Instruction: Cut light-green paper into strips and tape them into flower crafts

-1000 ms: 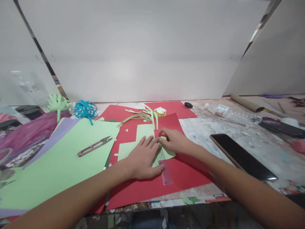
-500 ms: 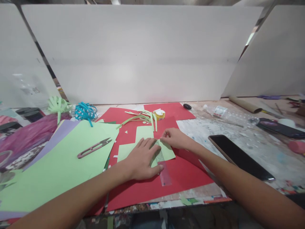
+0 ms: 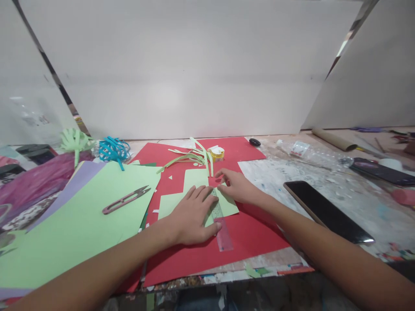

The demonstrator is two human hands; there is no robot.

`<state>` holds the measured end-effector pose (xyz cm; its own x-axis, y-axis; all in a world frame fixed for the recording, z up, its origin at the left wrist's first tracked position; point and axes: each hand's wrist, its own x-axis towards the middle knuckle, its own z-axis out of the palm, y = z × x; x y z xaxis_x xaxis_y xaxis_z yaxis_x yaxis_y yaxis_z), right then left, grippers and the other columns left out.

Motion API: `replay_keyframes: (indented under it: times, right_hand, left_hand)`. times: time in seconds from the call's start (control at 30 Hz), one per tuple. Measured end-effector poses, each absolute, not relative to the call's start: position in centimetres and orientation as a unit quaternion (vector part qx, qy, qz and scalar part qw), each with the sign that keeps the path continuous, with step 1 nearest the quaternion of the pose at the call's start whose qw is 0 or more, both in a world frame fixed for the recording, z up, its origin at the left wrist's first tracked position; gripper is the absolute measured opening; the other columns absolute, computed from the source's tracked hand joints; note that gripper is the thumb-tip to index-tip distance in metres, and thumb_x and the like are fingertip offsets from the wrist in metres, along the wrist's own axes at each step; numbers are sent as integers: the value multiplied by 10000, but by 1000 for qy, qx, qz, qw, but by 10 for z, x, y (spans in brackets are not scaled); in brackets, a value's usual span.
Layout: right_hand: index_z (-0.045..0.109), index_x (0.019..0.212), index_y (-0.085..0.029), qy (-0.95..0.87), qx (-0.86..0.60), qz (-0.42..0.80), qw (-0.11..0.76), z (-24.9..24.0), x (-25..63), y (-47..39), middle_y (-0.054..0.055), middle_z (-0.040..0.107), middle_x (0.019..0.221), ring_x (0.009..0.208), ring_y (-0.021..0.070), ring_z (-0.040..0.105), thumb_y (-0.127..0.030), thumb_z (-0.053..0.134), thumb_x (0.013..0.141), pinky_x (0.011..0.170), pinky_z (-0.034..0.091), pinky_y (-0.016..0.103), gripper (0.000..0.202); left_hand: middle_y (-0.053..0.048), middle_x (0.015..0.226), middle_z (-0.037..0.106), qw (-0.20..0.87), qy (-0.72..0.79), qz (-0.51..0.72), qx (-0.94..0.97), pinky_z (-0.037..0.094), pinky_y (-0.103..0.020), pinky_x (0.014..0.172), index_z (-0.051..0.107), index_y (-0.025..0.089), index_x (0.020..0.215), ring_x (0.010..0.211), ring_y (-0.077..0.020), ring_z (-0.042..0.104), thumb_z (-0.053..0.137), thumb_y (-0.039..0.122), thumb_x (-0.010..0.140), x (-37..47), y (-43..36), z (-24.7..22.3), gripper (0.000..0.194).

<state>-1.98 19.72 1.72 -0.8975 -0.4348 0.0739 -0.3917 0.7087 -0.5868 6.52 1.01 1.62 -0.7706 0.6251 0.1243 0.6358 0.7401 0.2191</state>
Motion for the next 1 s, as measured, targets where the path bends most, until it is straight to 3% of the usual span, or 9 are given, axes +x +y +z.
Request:
replay_keyframes:
  times: [0.27,0.37,0.47,0.73,0.87,1.0]
  right_hand:
    - [599,1016,-185,927,-222,-302,-3,17,-15,191,53,672,904,710,153,567,-145,557,760,616,369,239,263]
    - [581,1000,-178,929,-207,-308,17,17,-18,194,29,637,792,677,157,549,-155,573,719,593,366,237,282]
    - [578,995,-179,927,-214,-308,14,19,-16,193,0,584,696,638,151,528,-136,541,726,572,350,233,275]
    - [554,992,-202,919,-240,-312,-9,34,5,183,0,593,716,634,147,549,-167,519,792,569,355,236,206]
    - [521,1080,-198,927,-236,-290,43,36,1,194,-16,569,684,605,154,545,-234,609,738,542,346,242,355]
    - [505,1072,-201,921,-237,-294,97,38,5,200,-47,522,611,548,142,505,-167,572,720,495,314,235,360]
  left_hand:
    - [-142,1264,485,23,-937,-136,-322,374,-541,1001,552,209,1184,1173,-349,440,500,542,844,67,10,23,479]
    - [-129,1212,500,19,-939,-132,-316,397,-536,965,559,226,1182,1126,-343,459,502,554,838,67,10,25,479]
    - [-125,1219,499,18,-940,-129,-315,388,-538,971,561,233,1198,1136,-346,451,496,565,838,67,9,25,494]
    - [-131,1300,488,18,-940,-120,-318,337,-563,1017,534,231,1255,1191,-358,432,463,576,851,66,9,23,536]
    - [-142,1272,522,18,-942,-119,-314,269,-569,1070,521,184,1221,1217,-351,429,447,592,853,67,10,23,554]
    - [-136,1181,560,15,-945,-121,-303,288,-555,1058,544,176,1084,1175,-347,455,460,602,839,67,12,24,499]
